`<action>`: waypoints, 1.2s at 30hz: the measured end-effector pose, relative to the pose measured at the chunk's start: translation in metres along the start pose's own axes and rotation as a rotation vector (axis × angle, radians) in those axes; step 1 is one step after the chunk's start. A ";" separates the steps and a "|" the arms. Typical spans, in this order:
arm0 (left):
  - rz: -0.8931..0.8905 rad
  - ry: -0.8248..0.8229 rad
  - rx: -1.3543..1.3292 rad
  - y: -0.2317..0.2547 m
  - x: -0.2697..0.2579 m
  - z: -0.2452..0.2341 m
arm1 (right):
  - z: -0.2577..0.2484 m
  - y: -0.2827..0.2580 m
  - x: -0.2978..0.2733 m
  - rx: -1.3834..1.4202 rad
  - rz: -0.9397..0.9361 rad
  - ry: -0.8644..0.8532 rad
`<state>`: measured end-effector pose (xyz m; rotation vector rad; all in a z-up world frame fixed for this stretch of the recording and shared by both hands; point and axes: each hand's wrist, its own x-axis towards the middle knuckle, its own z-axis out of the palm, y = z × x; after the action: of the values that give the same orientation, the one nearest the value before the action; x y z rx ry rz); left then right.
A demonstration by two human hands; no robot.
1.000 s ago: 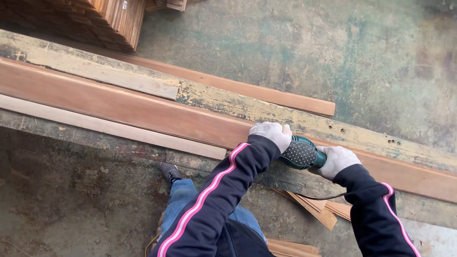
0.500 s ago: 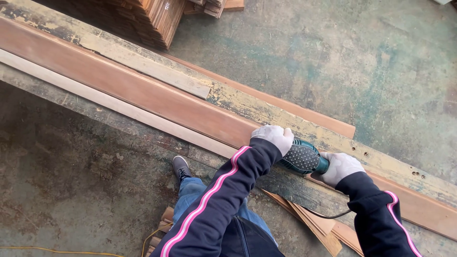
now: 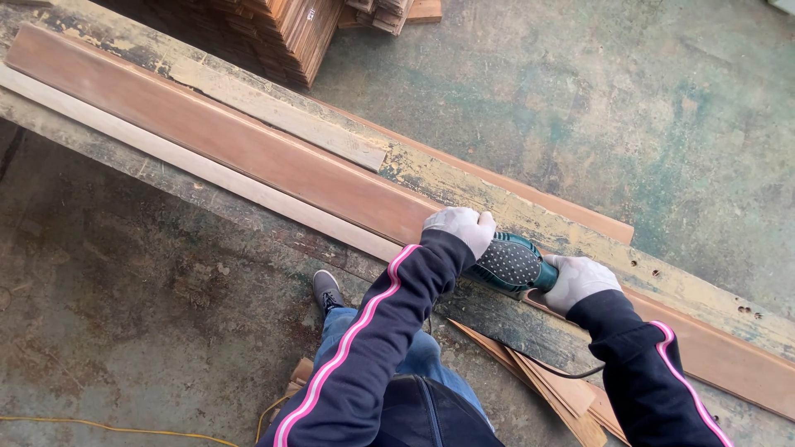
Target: Sanding a long wooden plank using an electric orbital sander.
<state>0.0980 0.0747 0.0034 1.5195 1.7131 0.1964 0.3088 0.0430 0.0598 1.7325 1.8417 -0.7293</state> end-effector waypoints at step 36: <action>-0.168 0.201 -0.059 -0.074 0.013 -0.076 | -0.032 -0.114 0.031 0.034 -0.066 0.001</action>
<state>-0.0062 0.0965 0.0026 1.3417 1.9661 0.3177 0.1932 0.0828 0.0668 1.7000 1.9056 -0.7906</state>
